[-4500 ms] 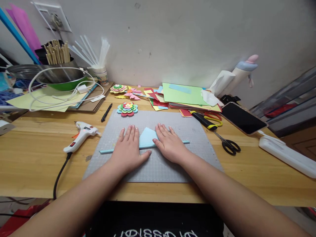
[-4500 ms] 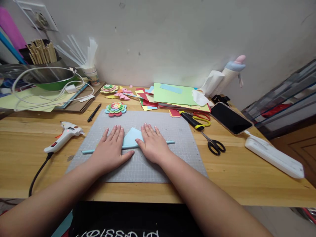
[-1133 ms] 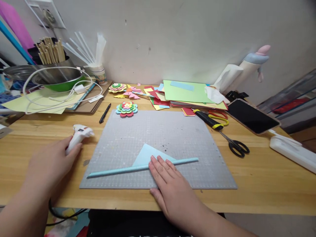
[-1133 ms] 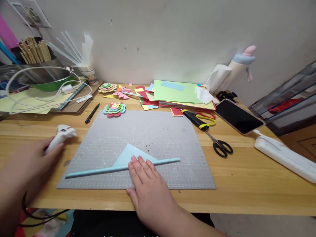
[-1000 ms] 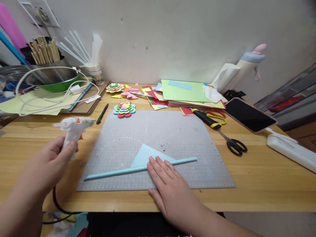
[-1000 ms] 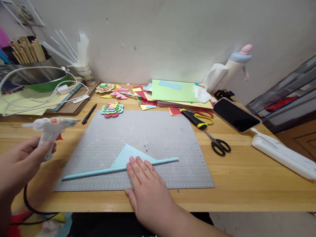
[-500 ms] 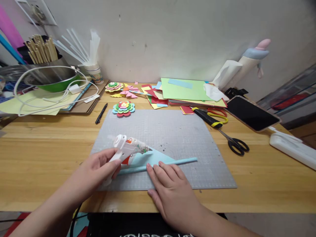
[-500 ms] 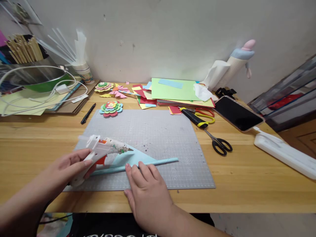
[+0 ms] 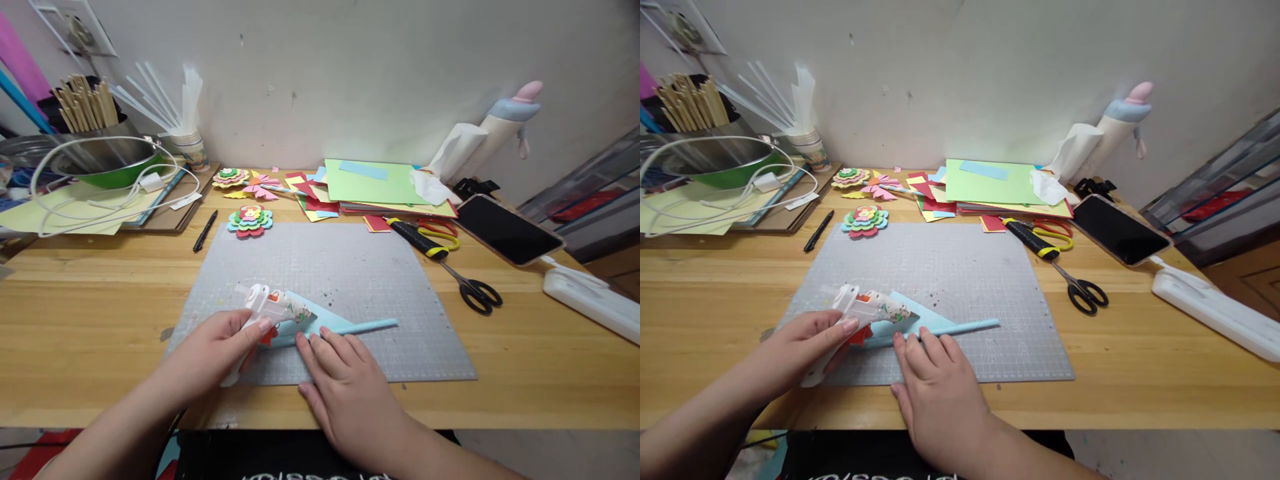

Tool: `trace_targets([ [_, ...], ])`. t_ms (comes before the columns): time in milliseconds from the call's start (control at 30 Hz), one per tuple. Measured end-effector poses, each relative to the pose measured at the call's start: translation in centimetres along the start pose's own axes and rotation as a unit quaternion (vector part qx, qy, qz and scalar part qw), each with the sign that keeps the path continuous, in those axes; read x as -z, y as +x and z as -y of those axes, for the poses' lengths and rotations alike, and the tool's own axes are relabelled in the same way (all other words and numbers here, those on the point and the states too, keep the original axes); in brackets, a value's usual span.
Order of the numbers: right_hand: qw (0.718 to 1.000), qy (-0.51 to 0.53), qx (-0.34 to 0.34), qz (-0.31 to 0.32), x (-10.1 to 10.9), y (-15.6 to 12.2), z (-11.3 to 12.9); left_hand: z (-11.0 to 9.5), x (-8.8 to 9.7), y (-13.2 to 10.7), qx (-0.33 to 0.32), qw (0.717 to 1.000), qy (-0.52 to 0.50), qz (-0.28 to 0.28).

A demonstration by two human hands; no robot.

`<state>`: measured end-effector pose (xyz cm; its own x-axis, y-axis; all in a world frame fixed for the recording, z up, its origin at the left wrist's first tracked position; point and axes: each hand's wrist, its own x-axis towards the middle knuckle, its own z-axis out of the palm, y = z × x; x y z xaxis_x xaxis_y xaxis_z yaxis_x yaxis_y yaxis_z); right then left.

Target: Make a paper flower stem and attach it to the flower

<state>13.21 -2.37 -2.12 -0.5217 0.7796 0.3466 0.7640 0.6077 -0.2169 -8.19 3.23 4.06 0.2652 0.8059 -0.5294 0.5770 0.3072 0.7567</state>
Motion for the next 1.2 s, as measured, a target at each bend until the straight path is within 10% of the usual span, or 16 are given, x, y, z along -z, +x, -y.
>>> trace_targets([
  [1200, 1.000, 0.012, -0.007, 0.008, 0.0, -0.1, 0.0, 0.1, 2.0, -2.3, -0.014, 0.942, 0.300, -0.152],
])
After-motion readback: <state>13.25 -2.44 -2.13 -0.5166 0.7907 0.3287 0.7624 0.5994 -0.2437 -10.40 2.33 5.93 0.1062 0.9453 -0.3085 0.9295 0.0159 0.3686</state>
